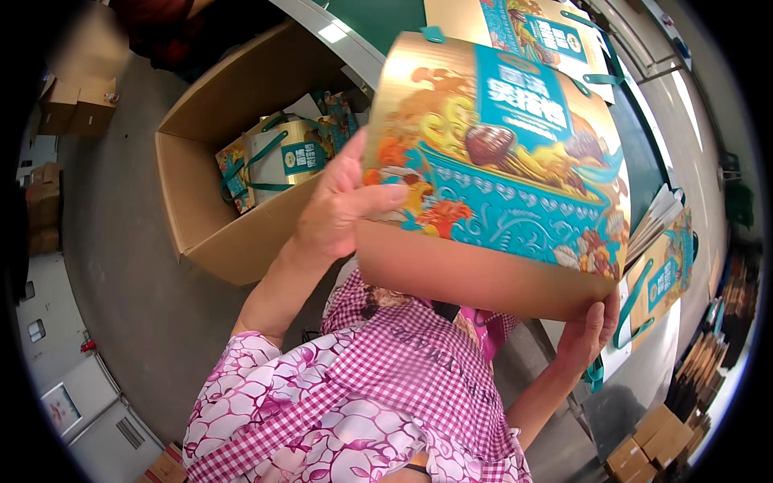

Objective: The person folds and assembles paper gift bags by hand at a production workstation, creasing edges and checking the bag structure before placing them into a cardboard box.

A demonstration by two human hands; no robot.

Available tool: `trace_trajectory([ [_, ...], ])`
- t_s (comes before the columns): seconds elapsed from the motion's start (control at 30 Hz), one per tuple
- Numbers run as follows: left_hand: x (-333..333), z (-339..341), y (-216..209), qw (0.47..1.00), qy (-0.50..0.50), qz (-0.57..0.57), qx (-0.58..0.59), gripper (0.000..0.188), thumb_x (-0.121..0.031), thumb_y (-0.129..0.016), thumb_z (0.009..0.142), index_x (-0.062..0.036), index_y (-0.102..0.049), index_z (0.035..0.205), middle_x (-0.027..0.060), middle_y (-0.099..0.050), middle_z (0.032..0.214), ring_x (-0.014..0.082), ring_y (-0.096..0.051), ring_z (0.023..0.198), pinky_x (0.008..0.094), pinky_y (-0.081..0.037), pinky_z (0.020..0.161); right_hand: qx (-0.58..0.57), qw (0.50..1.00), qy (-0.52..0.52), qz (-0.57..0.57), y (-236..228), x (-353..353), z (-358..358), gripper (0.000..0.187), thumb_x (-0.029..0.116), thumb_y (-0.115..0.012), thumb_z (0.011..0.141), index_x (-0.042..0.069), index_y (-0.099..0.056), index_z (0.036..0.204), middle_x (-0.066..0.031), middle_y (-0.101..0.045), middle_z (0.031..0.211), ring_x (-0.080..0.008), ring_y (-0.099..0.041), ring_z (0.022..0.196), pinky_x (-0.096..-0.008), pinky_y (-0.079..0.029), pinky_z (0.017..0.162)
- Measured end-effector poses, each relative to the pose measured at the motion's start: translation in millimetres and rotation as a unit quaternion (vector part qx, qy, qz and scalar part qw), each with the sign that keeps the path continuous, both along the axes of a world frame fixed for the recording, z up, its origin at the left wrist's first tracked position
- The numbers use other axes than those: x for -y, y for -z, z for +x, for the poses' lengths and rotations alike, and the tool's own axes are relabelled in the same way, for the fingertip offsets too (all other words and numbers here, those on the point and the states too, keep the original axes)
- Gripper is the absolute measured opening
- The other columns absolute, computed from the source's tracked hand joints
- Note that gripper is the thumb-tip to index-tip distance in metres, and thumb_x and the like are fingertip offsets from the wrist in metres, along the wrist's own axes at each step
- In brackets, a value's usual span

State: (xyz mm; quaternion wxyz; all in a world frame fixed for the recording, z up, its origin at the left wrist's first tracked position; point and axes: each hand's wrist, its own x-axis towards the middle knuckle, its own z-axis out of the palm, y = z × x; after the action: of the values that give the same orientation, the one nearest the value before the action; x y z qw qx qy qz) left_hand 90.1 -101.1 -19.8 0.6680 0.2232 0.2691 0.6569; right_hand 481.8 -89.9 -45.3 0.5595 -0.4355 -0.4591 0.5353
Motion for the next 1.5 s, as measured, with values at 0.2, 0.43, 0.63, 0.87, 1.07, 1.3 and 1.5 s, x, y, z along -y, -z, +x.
trace_trajectory([
  [0.2,90,-92,5,0.953,-0.287,-0.052,-0.079,0.059,0.004,-0.054,0.092,0.0017,-0.032,0.147,0.0205,-0.051,0.141,0.0326,-0.057,0.126,0.0486,-0.048,0.106,0.069,0.983,-0.163,0.051,-17,-49,-91,0.073,0.039,-0.061,0.099,-0.007,-0.035,0.15,-0.0183,-0.064,0.128,-0.0229,-0.063,0.114,-0.0344,-0.048,0.098],
  [0.43,106,-177,114,0.826,-0.547,-0.099,-0.09,0.048,0.005,-0.05,0.098,-0.0007,-0.038,0.144,0.0157,-0.052,0.14,0.0293,-0.055,0.126,0.0471,-0.051,0.105,0.022,0.98,-0.194,-0.03,14,-47,-95,0.051,0.03,-0.055,0.103,-0.005,-0.049,0.141,-0.016,-0.069,0.11,-0.0185,-0.069,0.093,-0.0292,-0.054,0.081],
  [0.63,80,-255,282,0.825,-0.477,-0.262,0.153,0.038,-0.005,-0.057,0.098,-0.0019,-0.05,0.135,0.0126,-0.055,0.135,0.028,-0.054,0.124,0.0498,-0.043,0.108,-0.001,0.982,-0.168,-0.083,16,-41,-84,0.043,0.023,-0.052,0.105,-0.005,-0.051,0.137,-0.014,-0.069,0.108,-0.018,-0.068,0.093,-0.028,-0.054,0.081],
  [0.87,-34,-133,176,0.834,-0.418,-0.151,-0.328,0.039,-0.008,-0.056,0.1,0.003,-0.046,0.137,0.0171,-0.058,0.13,0.0223,-0.059,0.116,0.0345,-0.051,0.095,0.033,0.987,-0.094,-0.125,33,-40,-60,0.039,0.022,-0.052,0.105,-0.003,-0.056,0.133,-0.0117,-0.07,0.103,-0.0158,-0.068,0.089,-0.0268,-0.054,0.079],
  [1.07,-191,-61,104,0.835,-0.19,-0.077,-0.51,0.041,-0.015,-0.062,0.096,0.0066,-0.051,0.129,0.0182,-0.064,0.116,0.0214,-0.064,0.105,0.033,-0.055,0.087,-0.025,0.983,-0.102,-0.151,41,-59,-63,0.038,0.023,-0.053,0.104,-0.001,-0.057,0.133,-0.0108,-0.071,0.104,-0.0147,-0.069,0.09,-0.0259,-0.054,0.079],
  [1.3,-300,-48,115,0.722,-0.125,-0.264,-0.627,0.068,-0.029,-0.075,0.081,0.0148,-0.049,0.125,0.0287,-0.063,0.118,0.0362,-0.065,0.108,0.0425,-0.05,0.095,-0.038,0.984,-0.063,-0.161,38,-72,-47,0.035,0.021,-0.051,0.104,-0.001,-0.058,0.131,-0.0097,-0.071,0.101,-0.0141,-0.068,0.089,-0.0278,-0.055,0.08],
  [1.5,-310,-66,141,0.811,-0.074,-0.28,-0.508,0.041,-0.027,-0.08,0.082,0.0045,-0.061,0.098,0.0114,-0.065,0.083,0.0193,-0.061,0.064,0.0317,-0.049,0.054,-0.086,0.976,-0.075,-0.186,38,-98,-47,0.035,0.022,-0.05,0.105,0.0,-0.059,0.13,-0.0089,-0.07,0.1,-0.014,-0.067,0.089,-0.0275,-0.055,0.079],
])
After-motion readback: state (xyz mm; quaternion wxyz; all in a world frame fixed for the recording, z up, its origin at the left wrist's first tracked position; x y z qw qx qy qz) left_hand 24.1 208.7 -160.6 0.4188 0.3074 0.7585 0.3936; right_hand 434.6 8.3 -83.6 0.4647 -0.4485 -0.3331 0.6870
